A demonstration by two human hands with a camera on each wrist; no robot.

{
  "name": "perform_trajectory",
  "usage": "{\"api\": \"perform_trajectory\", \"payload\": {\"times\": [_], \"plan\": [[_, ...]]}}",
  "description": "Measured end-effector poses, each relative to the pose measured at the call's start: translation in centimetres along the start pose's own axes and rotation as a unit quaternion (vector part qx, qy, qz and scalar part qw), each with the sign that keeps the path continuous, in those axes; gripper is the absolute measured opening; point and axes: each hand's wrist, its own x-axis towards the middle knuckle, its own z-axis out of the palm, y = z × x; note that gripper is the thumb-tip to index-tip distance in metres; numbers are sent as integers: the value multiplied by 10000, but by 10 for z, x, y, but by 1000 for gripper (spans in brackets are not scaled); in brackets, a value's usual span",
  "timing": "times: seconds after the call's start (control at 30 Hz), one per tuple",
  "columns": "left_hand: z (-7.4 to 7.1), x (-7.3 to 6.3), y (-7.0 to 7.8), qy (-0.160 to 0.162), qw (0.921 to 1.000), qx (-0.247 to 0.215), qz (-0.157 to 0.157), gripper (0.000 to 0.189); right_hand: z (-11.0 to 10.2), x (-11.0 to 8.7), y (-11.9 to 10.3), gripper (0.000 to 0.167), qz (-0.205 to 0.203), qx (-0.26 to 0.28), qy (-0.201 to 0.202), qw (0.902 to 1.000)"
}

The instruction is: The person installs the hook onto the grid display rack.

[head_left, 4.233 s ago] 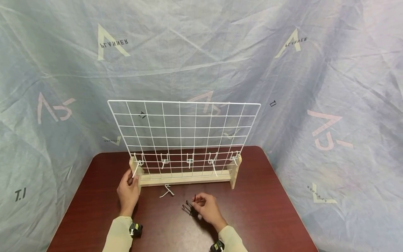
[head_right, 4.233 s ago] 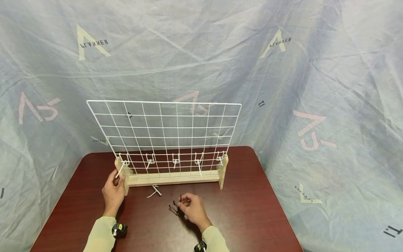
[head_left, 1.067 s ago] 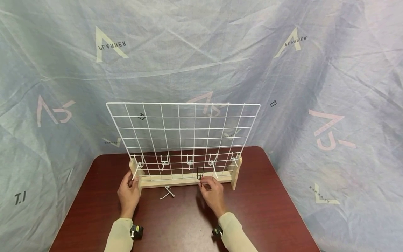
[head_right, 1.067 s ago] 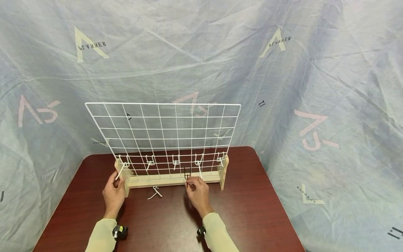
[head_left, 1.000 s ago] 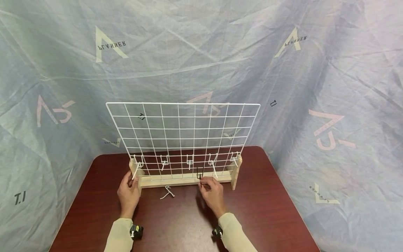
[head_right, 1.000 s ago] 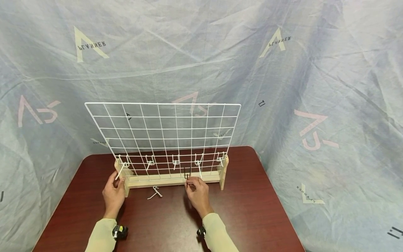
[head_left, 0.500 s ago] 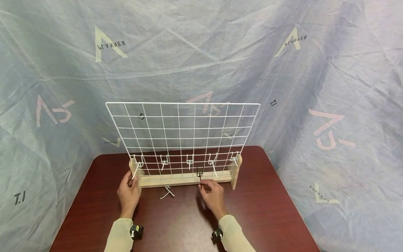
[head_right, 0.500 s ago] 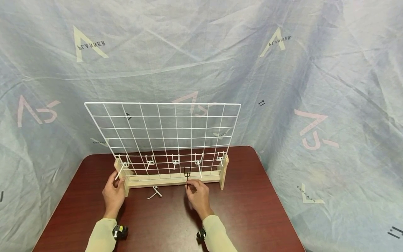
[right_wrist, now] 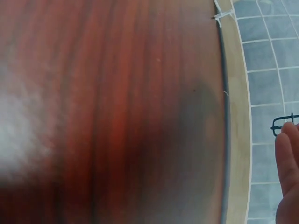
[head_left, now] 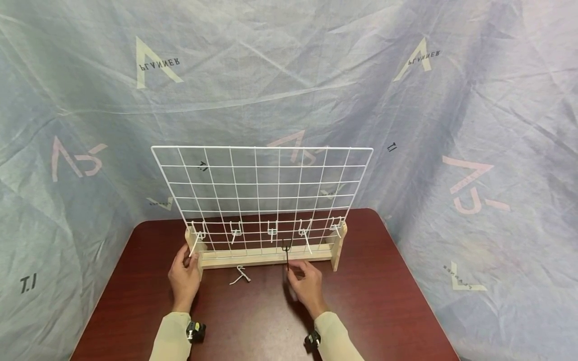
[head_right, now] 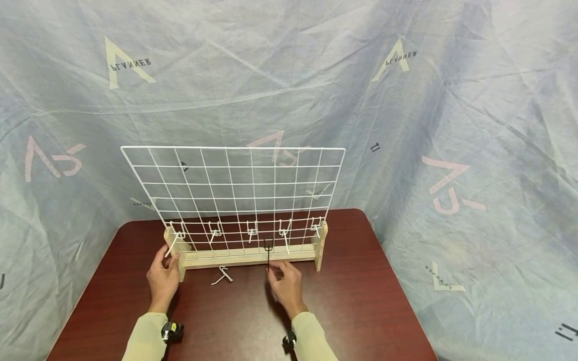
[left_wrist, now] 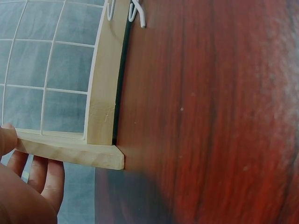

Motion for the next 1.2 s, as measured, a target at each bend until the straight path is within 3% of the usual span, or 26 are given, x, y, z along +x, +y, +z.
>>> {"api": "perform_trajectory", "payload": {"times": [0.2,0.6,0.93,1.2], "plan": [[-1,-1,0,-50,10000,-24,13,43,0,-8,-4,19,312,-130,-145,9993],[-2,0,-1,-4,10000,-9,70,42,15,-19,-15,18,333,-275,-809,9958],[-2,0,-1,-47,9999,-50,84,43,37,-18,-27,21,562,-252,-1508,9866],[-3,-1,0,-23,9999,19,97,41,60,-12,-29,23,796,-84,-2219,9718]]}}
